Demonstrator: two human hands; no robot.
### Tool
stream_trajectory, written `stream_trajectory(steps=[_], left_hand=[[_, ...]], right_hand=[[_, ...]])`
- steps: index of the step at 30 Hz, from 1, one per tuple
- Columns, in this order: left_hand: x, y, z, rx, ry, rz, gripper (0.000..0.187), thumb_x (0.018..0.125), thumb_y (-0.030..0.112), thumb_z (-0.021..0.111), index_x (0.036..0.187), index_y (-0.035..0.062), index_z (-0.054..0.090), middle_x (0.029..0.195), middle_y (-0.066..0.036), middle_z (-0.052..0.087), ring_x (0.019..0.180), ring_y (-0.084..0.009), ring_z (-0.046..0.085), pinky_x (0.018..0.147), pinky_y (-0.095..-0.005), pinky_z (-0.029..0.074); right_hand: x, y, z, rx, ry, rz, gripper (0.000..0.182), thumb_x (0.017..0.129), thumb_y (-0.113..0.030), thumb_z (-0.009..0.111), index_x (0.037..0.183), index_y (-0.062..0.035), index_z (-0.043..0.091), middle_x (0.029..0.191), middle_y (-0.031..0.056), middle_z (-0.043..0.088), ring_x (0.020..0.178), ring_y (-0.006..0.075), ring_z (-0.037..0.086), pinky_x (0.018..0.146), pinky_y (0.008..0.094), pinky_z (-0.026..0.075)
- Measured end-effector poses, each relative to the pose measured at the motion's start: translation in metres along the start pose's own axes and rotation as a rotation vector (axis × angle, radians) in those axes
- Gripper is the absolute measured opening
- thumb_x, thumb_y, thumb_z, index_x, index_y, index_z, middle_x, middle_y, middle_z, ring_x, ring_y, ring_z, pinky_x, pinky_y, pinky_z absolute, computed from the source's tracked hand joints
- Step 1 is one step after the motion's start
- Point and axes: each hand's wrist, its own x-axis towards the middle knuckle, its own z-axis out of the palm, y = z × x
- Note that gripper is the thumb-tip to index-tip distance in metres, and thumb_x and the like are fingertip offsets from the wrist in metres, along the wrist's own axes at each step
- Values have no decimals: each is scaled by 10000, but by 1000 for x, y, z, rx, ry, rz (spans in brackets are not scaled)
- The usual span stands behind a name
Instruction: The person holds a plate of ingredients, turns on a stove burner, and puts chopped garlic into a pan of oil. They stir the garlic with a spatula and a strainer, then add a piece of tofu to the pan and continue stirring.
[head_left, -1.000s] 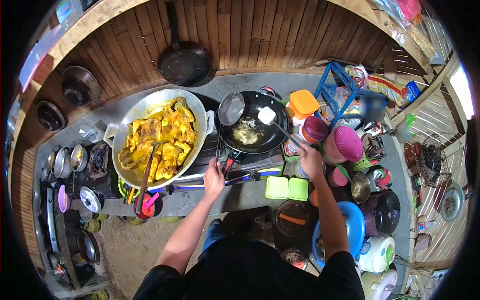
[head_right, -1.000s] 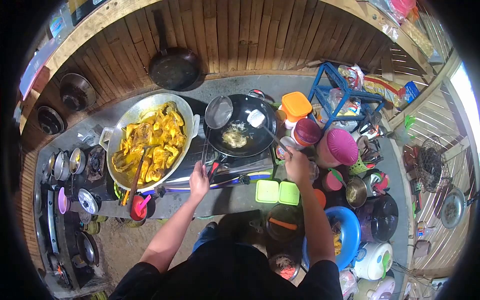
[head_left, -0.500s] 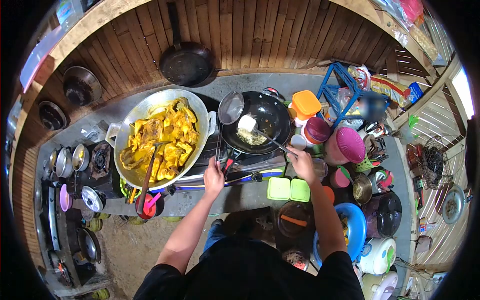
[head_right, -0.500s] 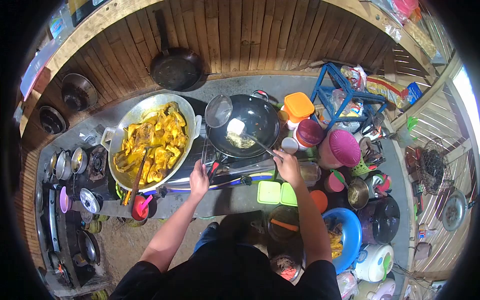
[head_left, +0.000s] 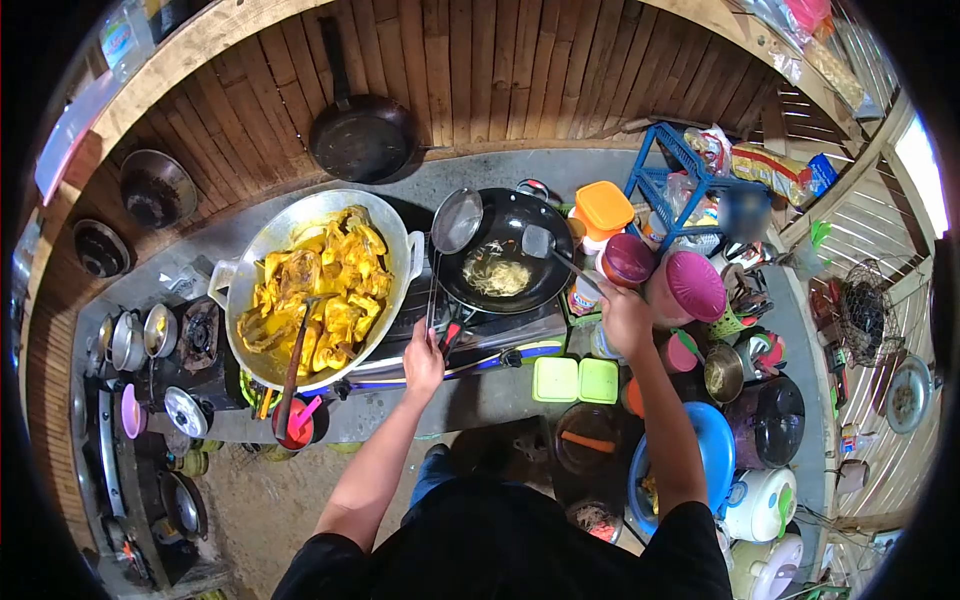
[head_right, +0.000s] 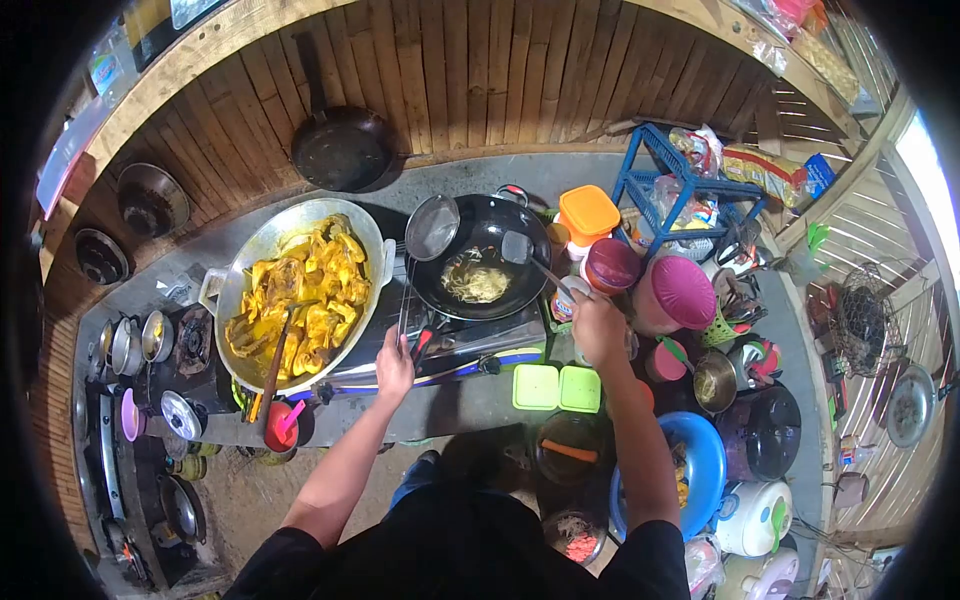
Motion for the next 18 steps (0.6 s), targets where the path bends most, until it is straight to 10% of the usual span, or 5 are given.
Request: stream_trajectory(steps=[6, 18], left_hand=[[0, 3, -4, -32, -43, -70, 295, 1023, 218, 437, 1262, 69, 522, 829, -269, 652, 800, -475, 630, 693, -562, 469], [-5, 8, -3, -12, -19, -24, 297, 1023, 224, 426, 1261, 88, 538, 840, -272, 654, 805, -469, 638, 722, -560, 487]], right_hand=[[-5, -25, -24, 123, -310, 228, 269, 873, -184, 639, 1115, -83, 702, 985, 219, 680, 939, 369, 664, 812, 453, 520], [-7, -6, 21, 390, -43, 185, 279, 887, -179, 631, 1144, -87, 689, 1000, 227, 675, 942, 395, 654, 825, 461, 520]])
